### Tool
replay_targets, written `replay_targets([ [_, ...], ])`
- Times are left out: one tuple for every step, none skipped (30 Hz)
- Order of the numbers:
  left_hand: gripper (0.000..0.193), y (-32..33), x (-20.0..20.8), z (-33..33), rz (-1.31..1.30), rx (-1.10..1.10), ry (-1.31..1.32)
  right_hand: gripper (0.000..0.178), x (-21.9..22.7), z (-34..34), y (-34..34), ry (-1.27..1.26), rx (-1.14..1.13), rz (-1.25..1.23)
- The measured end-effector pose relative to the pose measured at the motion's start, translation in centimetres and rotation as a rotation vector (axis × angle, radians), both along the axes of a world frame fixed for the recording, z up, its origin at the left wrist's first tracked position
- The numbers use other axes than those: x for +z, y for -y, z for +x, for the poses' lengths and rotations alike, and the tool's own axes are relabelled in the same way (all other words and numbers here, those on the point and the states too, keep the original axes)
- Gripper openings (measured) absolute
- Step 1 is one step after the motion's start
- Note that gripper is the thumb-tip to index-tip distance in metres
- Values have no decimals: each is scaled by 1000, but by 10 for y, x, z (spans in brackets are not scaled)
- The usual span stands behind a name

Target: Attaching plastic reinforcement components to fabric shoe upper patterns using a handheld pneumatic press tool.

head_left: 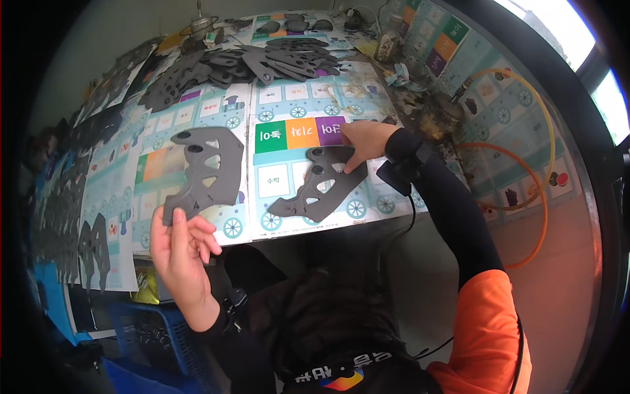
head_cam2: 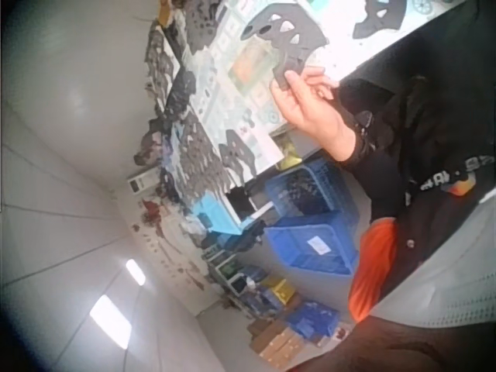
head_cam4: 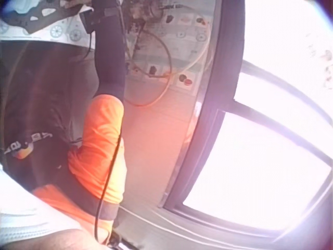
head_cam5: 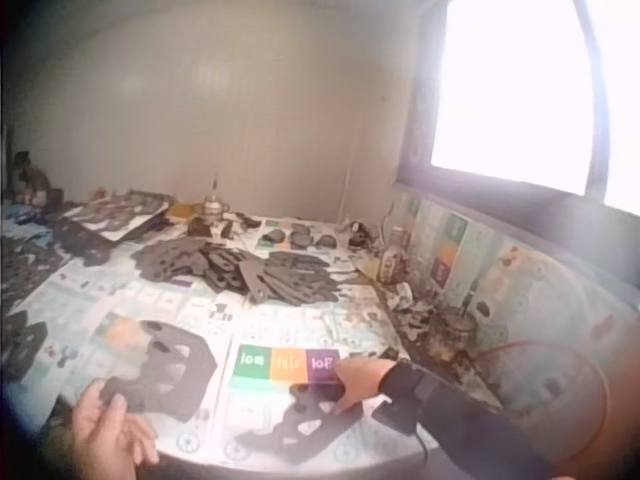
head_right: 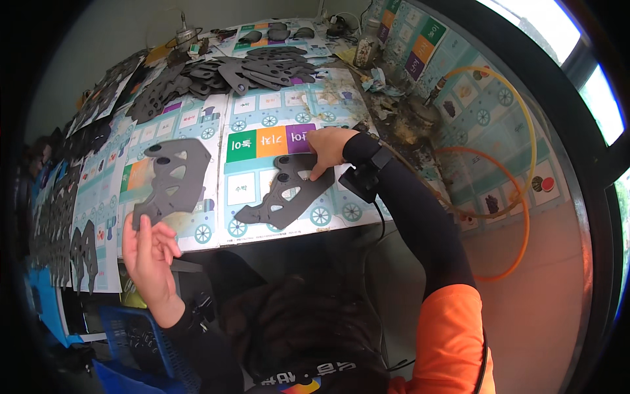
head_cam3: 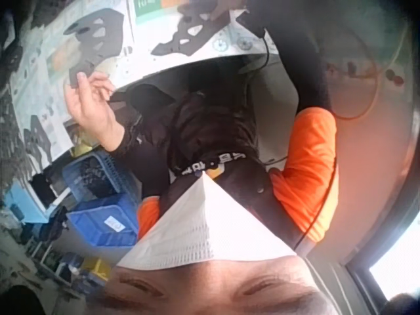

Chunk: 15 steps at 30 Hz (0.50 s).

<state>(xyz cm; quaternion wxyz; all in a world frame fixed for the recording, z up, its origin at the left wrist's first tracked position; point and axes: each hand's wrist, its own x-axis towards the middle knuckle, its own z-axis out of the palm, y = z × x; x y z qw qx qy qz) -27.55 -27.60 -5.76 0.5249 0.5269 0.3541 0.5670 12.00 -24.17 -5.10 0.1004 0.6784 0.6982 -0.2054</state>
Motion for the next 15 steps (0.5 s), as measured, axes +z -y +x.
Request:
replay_targets([
  [31,5,1,-5,3,14,37,72,7,0,-1,-1,-5,8],
  [33,12,1,-12,12,35,74,79,14,-1,-5,-60,-49,-114],
  [39,20,-2,-15,16,97,125,85,20,-3,-8,-118,-92,-236],
  [39,27,-1,-23,32,112,123,85,18,-7,-8,-119,-75,-222],
  [42,32,-3,-30,1,82,127,86,9,-9,-1,-171,-19,-11],
  [44,36,-5,-36,-30,54,132,87,0,-14,4,-224,39,202],
  [45,41,-6,-38,-43,64,137,91,-3,-26,4,-168,32,149],
  [44,46,-7,-39,-50,58,163,94,-12,-32,10,-113,133,180],
  [44,49,-8,-42,-37,42,168,90,-14,-33,10,-65,147,175],
  [44,51,-10,-44,-27,20,174,86,-14,-32,11,-15,155,167],
  [44,53,-14,-48,-17,25,175,86,-13,-28,8,-14,161,177],
  [44,56,-19,-51,-21,-12,180,80,-12,-22,5,-81,181,136],
  [44,57,-21,-52,-22,-50,185,74,-8,-16,0,-146,201,97],
  [44,58,-21,-53,-9,-40,184,74,5,-16,-8,-147,213,109],
  [44,60,-21,-52,-14,-96,210,71,23,-12,-18,-267,101,175],
])
